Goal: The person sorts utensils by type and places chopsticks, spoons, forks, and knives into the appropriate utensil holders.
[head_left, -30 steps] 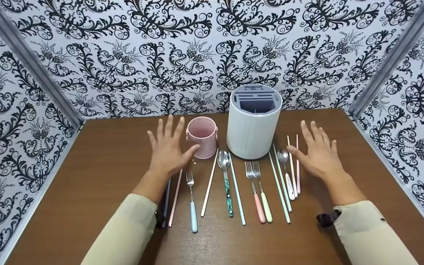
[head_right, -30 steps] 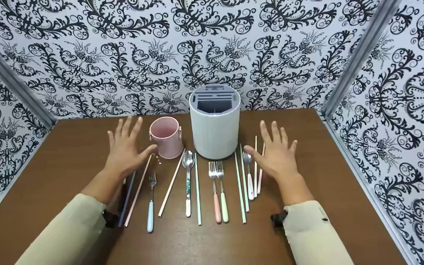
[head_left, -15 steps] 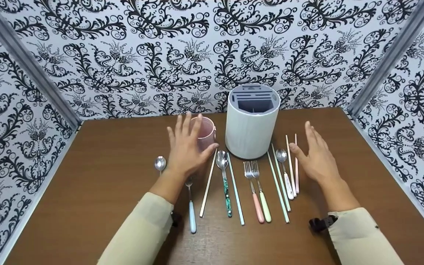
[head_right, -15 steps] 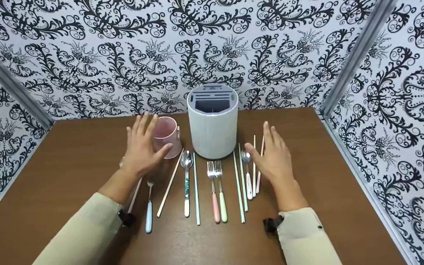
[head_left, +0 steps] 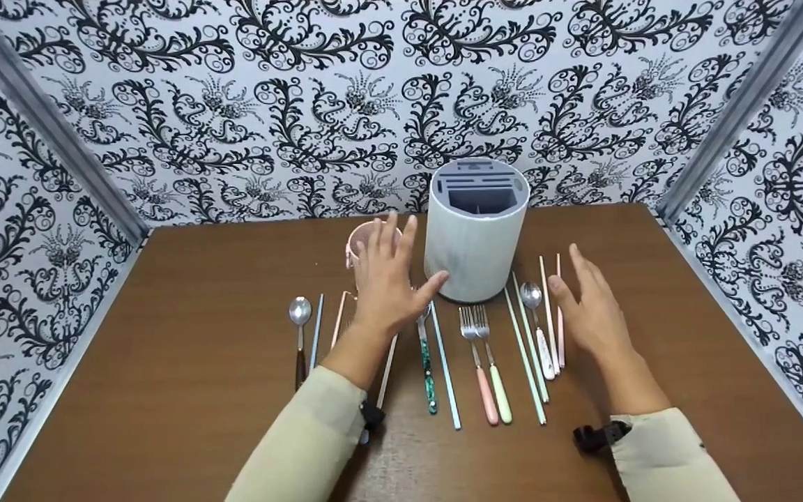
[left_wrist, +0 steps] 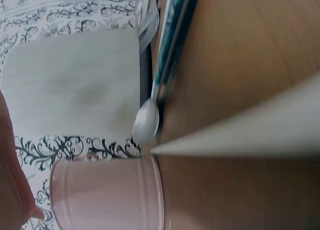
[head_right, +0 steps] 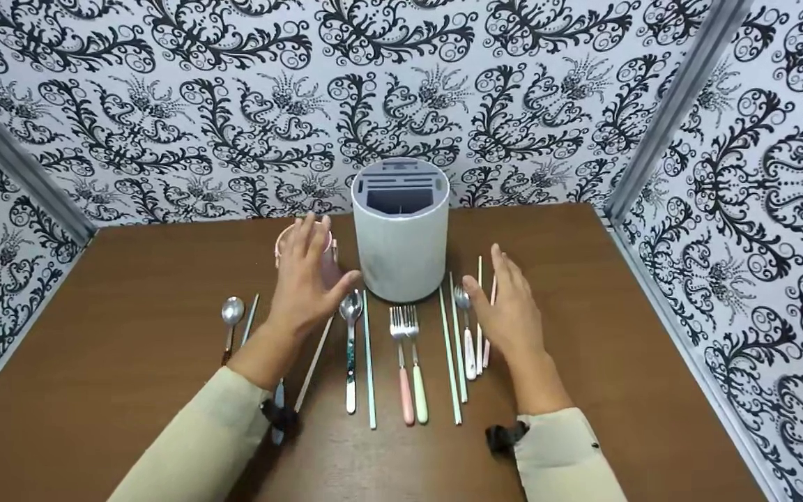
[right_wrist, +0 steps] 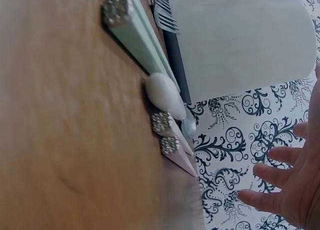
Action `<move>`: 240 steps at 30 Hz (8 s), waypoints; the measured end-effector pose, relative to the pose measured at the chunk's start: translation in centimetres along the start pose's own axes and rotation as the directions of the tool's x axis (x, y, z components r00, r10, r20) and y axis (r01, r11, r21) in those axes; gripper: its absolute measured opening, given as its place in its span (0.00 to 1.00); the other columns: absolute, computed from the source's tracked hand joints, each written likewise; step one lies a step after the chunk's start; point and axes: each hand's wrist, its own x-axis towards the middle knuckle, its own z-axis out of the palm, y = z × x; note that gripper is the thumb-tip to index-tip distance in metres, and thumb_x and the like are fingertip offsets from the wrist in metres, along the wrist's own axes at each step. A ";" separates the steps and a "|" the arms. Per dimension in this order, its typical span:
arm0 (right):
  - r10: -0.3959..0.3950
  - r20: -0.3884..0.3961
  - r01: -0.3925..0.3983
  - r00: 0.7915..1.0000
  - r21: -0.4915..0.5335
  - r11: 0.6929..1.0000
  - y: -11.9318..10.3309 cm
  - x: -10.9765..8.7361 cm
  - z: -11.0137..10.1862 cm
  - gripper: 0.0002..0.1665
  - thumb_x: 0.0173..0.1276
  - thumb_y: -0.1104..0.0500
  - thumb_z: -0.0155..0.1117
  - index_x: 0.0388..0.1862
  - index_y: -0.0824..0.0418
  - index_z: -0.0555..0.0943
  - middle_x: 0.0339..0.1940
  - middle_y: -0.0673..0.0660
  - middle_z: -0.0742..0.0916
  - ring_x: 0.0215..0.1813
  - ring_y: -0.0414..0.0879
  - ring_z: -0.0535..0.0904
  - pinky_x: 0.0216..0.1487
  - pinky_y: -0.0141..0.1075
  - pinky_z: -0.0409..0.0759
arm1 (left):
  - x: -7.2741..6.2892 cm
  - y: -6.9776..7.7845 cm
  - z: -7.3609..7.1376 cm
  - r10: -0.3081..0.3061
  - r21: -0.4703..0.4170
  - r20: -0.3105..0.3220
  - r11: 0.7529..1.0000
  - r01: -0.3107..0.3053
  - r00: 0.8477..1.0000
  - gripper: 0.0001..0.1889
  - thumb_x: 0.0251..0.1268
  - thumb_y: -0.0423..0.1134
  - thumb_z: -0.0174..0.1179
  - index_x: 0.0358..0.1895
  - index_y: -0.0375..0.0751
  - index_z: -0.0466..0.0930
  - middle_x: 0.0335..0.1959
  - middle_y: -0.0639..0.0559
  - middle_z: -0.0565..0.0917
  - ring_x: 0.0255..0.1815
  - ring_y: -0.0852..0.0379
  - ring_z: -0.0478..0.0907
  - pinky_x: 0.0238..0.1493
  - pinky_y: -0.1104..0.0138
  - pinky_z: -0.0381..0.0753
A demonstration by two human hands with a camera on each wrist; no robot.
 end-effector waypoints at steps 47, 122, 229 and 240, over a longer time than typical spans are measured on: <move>0.072 0.065 -0.073 0.995 0.026 0.997 0.4 0.3 1.1 0.48 0.80 0.33 0.49 0.85 0.61 0.55 0.82 0.69 0.64 0.82 0.70 0.58 0.80 0.67 0.56 | 1.4 3.0 6.6 -0.217 -0.524 0.032 0.828 0.201 0.976 0.51 0.67 0.58 0.67 0.85 0.44 0.49 0.83 0.36 0.57 0.84 0.39 0.54 0.83 0.46 0.58; 0.181 0.207 -0.132 0.961 -0.232 0.964 2.5 0.4 0.7 0.17 0.64 0.61 0.61 0.46 0.72 0.84 0.27 0.56 0.86 0.31 0.50 0.81 0.37 0.44 0.79 | 1.3 2.4 7.2 -0.273 -0.564 0.121 0.772 0.293 0.954 0.54 0.64 0.52 0.72 0.85 0.45 0.47 0.83 0.41 0.59 0.83 0.42 0.56 0.83 0.50 0.58; 0.270 -0.074 -0.001 0.960 0.964 0.267 -8.1 3.3 -4.1 0.10 0.69 0.68 0.70 0.47 0.67 0.81 0.38 0.57 0.88 0.38 0.46 0.87 0.43 0.34 0.89 | 1.2 2.4 6.9 -0.270 -0.527 0.102 0.802 0.283 0.957 0.53 0.64 0.51 0.73 0.85 0.42 0.48 0.81 0.39 0.62 0.82 0.43 0.59 0.83 0.52 0.60; 0.275 -0.118 0.074 0.954 0.984 0.164 -10.5 4.8 -5.1 0.12 0.66 0.71 0.71 0.46 0.70 0.78 0.36 0.60 0.88 0.35 0.49 0.87 0.37 0.36 0.89 | 1.3 2.6 6.8 -0.278 -0.537 0.117 0.789 0.296 0.953 0.53 0.63 0.52 0.73 0.85 0.43 0.48 0.82 0.40 0.61 0.83 0.43 0.58 0.83 0.52 0.59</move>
